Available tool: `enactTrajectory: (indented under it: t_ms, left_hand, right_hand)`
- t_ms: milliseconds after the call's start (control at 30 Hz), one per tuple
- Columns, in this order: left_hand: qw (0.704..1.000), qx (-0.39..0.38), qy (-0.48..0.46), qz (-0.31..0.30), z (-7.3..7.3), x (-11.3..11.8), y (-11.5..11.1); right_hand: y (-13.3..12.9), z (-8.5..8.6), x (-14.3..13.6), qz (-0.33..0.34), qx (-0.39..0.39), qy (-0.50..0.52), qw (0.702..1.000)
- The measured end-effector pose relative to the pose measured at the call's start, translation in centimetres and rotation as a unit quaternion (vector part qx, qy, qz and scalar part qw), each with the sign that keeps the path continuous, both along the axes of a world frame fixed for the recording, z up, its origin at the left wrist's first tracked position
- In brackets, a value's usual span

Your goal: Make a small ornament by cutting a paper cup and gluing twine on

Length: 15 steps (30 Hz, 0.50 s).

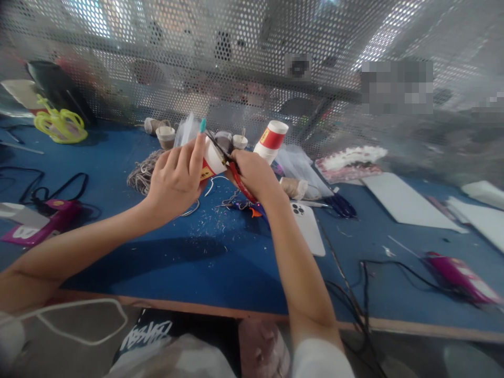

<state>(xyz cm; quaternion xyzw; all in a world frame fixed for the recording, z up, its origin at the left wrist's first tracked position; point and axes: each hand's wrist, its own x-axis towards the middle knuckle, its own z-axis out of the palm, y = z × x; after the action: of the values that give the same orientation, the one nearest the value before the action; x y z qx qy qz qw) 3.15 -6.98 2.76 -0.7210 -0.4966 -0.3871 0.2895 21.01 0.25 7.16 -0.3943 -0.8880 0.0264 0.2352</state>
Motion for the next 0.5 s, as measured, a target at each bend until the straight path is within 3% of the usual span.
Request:
enactTrajectory:
  t_ms: [333, 500]
  left_hand:
    - [0.996, -0.089, 0.001, 0.027, 0.40, 0.09, 0.49]
    - [0.992, -0.120, -0.043, -0.007, 0.75, -0.27, 0.71]
  right_hand:
    - [-0.73, 0.28, -0.41, -0.048, 0.028, -0.069, 0.996]
    - [0.06, -0.13, 0.43, -0.044, 0.050, -0.053, 0.996]
